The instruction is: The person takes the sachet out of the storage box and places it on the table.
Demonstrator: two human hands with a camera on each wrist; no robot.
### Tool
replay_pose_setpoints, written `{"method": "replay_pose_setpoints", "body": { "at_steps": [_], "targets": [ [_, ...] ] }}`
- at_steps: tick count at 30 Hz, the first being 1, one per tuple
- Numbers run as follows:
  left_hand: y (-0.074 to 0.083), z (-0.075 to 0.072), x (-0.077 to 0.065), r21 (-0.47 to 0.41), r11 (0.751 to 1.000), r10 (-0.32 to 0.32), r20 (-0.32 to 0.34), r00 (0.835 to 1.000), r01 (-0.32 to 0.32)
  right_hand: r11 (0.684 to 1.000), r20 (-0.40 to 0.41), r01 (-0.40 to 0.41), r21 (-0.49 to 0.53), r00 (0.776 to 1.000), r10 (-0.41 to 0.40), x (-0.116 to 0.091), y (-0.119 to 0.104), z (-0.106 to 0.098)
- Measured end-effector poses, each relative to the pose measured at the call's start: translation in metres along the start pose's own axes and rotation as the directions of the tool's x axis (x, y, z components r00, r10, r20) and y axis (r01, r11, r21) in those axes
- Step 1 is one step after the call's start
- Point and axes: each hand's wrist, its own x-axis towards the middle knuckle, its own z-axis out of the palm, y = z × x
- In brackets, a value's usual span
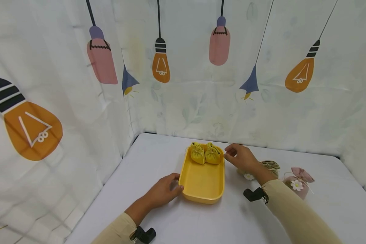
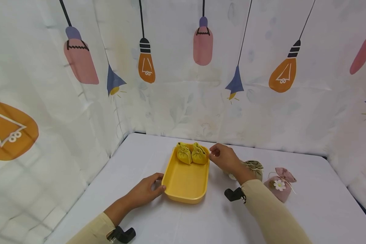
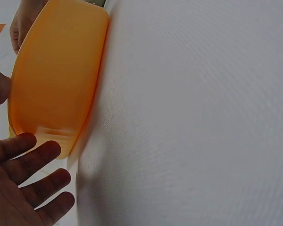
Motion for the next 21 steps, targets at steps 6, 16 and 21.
{"method": "replay_pose_setpoints", "body": {
  "at_steps": [6, 16, 21],
  "targets": [
    [0.0, 0.0, 0.0, -0.007, 1.0, -0.006, 0.002, 1.0, 0.006, 1.0, 0.004, -0.008, 0.008, 1.0, 0.008, 0.005, -0.003, 0.008],
    [0.001, -0.001, 0.0, -0.018, 1.0, -0.001, 0.001, 1.0, 0.001, 1.0, 0.008, -0.028, 0.005, 1.0, 0.028, 0.013, -0.005, 0.019],
    [0.001, -0.001, 0.0, -0.014, 1.0, 0.0, 0.004, 1.0, 0.0, 0.998, 0.03, -0.055, 0.013, 0.998, 0.055, 0.016, -0.007, 0.021]
  ]
}}
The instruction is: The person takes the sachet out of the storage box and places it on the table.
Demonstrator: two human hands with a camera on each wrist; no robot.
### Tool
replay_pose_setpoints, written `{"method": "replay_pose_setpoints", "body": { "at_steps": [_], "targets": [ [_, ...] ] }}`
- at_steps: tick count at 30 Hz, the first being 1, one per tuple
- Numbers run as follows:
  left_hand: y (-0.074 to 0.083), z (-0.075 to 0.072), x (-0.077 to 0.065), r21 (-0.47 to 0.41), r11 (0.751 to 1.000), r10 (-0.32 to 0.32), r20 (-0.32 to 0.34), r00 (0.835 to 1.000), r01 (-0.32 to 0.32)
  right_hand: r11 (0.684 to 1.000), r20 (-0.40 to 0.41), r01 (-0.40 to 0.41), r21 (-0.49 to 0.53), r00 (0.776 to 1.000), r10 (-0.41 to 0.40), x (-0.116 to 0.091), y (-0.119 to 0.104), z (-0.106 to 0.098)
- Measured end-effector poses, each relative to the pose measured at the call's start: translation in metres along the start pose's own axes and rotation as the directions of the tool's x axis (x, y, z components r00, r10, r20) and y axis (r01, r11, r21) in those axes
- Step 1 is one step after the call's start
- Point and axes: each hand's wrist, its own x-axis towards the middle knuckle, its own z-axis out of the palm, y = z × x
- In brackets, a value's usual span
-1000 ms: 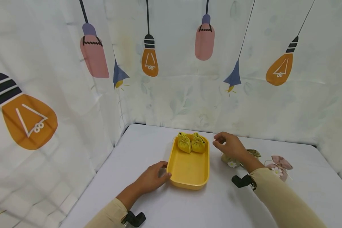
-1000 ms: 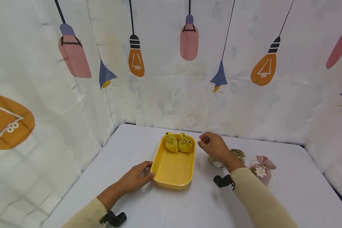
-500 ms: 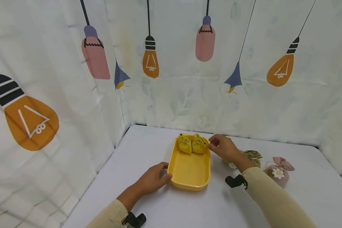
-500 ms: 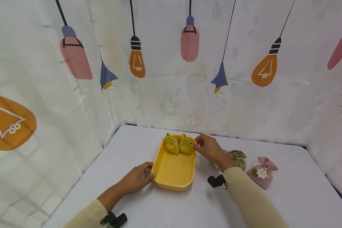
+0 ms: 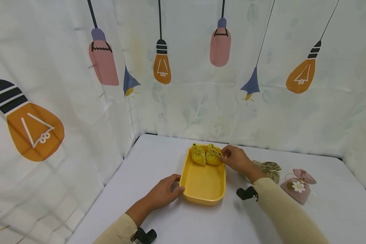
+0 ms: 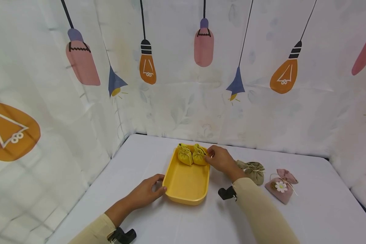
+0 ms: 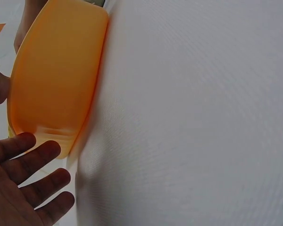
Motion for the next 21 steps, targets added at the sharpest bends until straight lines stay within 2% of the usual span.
{"method": "replay_pose_setpoints", "body": {
  "at_steps": [12, 21],
  "targets": [
    [0.0002, 0.0003, -0.0008, 0.002, 1.0, 0.012, -0.001, 1.0, -0.012, 0.999, -0.012, 0.011, -0.039, 1.0, -0.012, 0.0083, -0.0026, 0.0037],
    [-0.002, 0.0005, 0.0006, -0.008, 1.0, 0.026, -0.002, 1.0, -0.026, 1.0, -0.083, 0.005, 0.004, 0.997, -0.005, 0.0036, -0.0077, 0.0034]
  ]
}}
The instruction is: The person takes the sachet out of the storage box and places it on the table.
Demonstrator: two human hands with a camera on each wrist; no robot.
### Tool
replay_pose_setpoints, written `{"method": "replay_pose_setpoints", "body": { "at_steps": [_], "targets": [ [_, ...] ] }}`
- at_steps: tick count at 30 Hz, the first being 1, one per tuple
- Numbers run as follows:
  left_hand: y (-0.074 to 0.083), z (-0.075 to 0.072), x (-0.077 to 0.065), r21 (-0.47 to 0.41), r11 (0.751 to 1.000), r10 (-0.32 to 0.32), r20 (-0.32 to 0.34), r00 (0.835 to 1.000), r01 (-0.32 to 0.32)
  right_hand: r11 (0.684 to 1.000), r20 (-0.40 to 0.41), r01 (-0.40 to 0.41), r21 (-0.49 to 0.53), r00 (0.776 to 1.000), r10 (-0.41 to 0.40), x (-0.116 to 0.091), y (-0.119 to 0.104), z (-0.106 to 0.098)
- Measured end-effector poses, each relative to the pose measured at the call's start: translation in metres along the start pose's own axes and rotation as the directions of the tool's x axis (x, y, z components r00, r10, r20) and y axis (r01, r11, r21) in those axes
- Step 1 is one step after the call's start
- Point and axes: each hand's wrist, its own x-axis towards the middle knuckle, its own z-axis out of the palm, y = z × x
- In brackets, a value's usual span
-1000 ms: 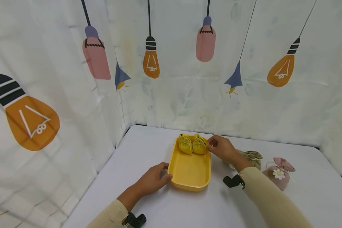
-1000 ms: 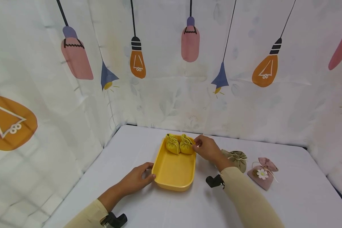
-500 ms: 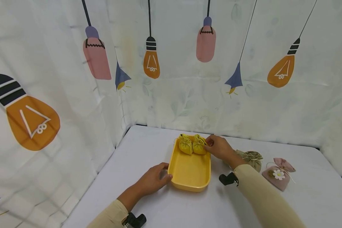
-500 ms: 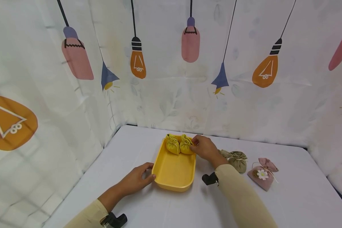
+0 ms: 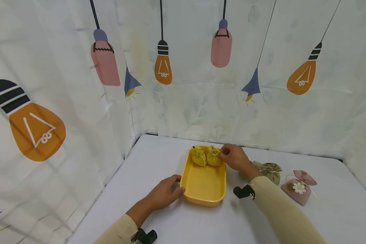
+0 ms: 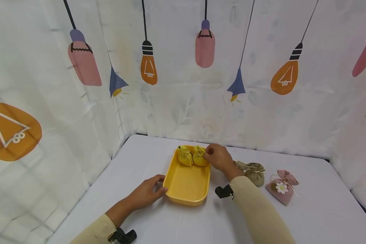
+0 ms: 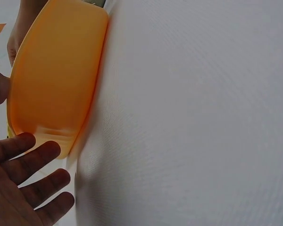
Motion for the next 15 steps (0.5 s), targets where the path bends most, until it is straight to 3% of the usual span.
{"method": "replay_pose_setpoints", "body": {
  "at_steps": [15],
  "targets": [
    [0.0, 0.001, 0.0, -0.001, 1.0, -0.02, 0.009, 1.0, 0.02, 0.989, -0.12, 0.122, 0.078, 0.986, -0.112, -0.017, -0.006, -0.022]
  ]
}}
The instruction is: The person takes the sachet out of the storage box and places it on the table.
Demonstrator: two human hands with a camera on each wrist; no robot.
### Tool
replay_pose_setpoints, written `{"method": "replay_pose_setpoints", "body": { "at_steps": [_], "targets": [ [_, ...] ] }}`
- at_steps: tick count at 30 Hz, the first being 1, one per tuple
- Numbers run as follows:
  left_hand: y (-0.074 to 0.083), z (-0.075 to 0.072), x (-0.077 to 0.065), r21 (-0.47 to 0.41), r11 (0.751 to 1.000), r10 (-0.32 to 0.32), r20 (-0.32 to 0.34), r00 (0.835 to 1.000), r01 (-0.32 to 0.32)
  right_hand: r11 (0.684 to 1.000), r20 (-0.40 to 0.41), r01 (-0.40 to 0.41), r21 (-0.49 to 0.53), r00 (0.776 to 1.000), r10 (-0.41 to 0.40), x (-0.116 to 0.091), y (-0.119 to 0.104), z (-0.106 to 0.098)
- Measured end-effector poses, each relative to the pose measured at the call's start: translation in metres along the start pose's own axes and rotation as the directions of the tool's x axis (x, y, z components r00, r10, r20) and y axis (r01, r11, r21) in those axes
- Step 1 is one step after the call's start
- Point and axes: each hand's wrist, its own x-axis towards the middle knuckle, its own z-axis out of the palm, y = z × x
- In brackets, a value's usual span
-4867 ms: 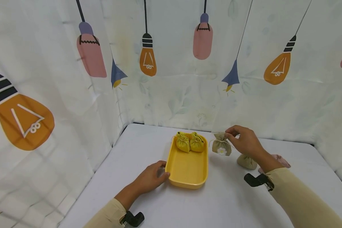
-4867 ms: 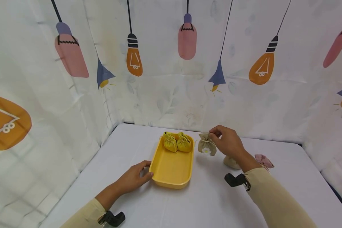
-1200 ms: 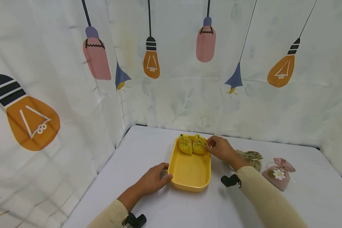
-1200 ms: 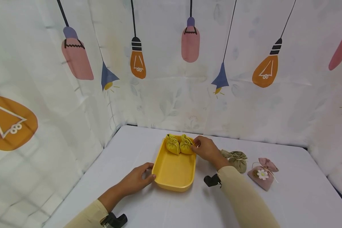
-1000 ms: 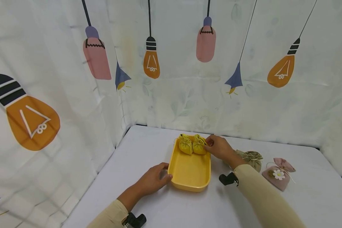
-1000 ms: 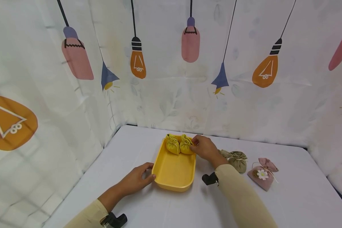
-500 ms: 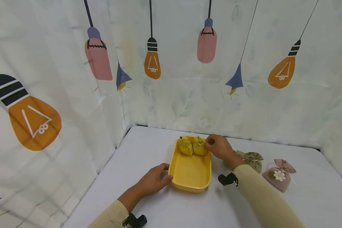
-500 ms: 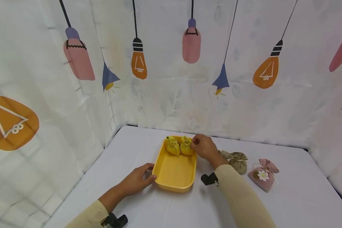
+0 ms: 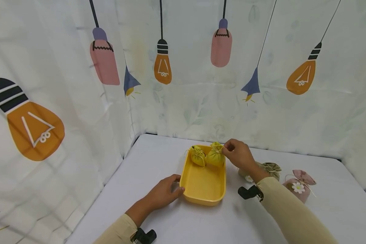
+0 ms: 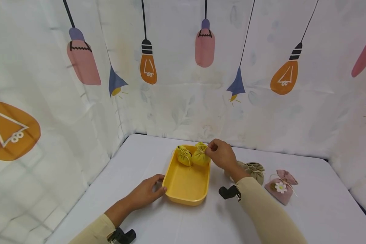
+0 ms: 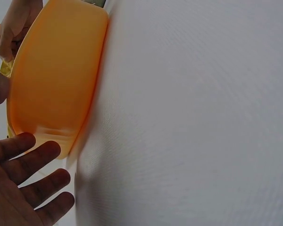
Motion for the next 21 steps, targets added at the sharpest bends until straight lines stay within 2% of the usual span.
{"method": "replay_pose_setpoints", "body": {
  "at_steps": [6, 10, 21],
  "targets": [
    [0.001, 0.0, -0.001, 0.005, 1.0, -0.007, 0.001, 1.0, 0.007, 0.999, -0.032, 0.029, 0.022, 0.999, -0.028, -0.008, -0.008, -0.011],
    [0.002, -0.001, -0.001, 0.016, 1.0, -0.002, 0.002, 1.0, 0.002, 0.999, -0.046, 0.019, 0.03, 0.999, -0.018, -0.011, -0.011, -0.017],
    [0.003, -0.001, -0.001, 0.02, 1.0, -0.008, -0.008, 1.0, 0.008, 1.0, -0.035, 0.011, 0.009, 0.999, -0.01, -0.025, -0.012, -0.037]
  ]
}}
